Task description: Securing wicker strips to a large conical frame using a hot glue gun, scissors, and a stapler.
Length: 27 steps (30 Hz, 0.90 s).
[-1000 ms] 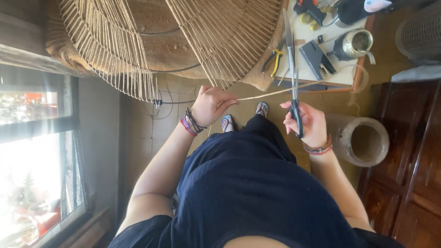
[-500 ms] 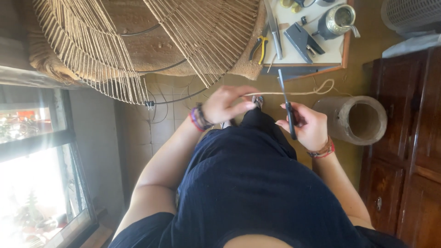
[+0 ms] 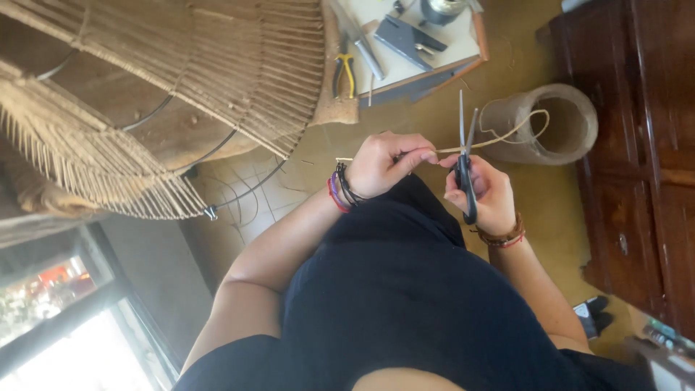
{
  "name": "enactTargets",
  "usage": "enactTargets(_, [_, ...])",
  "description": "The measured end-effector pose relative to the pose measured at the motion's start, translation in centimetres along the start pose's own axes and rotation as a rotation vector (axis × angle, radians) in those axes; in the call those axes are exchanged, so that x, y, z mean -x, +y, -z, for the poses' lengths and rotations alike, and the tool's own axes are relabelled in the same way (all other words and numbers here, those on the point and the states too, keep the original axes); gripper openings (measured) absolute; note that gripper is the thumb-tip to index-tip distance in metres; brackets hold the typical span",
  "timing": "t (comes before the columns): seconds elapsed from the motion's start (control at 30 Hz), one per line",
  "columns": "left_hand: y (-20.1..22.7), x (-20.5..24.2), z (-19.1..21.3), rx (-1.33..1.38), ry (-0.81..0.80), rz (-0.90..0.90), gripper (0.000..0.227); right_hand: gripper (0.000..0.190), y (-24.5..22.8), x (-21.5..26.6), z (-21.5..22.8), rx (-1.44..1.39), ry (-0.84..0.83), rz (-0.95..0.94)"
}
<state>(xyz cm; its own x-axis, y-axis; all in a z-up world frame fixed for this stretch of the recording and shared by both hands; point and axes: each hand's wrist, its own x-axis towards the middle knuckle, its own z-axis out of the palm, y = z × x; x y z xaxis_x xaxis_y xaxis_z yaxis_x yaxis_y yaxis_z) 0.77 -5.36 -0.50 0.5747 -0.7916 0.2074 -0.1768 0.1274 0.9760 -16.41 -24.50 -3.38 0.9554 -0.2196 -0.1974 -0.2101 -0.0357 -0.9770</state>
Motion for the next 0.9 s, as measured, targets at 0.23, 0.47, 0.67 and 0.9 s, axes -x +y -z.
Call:
enactTargets(0.23, [-3.3, -3.5, -1.3, -0.018, -0.074, 0.071, 0.019, 0.018, 0.0, -0.3, 1.9, 0.063, 0.319, -0.059])
enactTargets(0.47, [-7.1, -4.4, 0.6, -0.100, 0.074, 0.366, 0.024, 0.069, 3.6, -8.7, 3.5, 0.129, -0.017, -0.387])
enactTargets(0.67, [-9.9, -2.2, 4.6, -0.088, 0.383, 0.543, 0.022, 0.063, 10.6, -23.7, -0.8, 0.736, -0.379, -0.339])
enactTargets(0.9, [-17.1, -1.5, 7.0, -0.426, 0.669, 0.764, 0.024, 0.047, 17.2, -37.7, -3.6, 1.147, -0.392, -0.076])
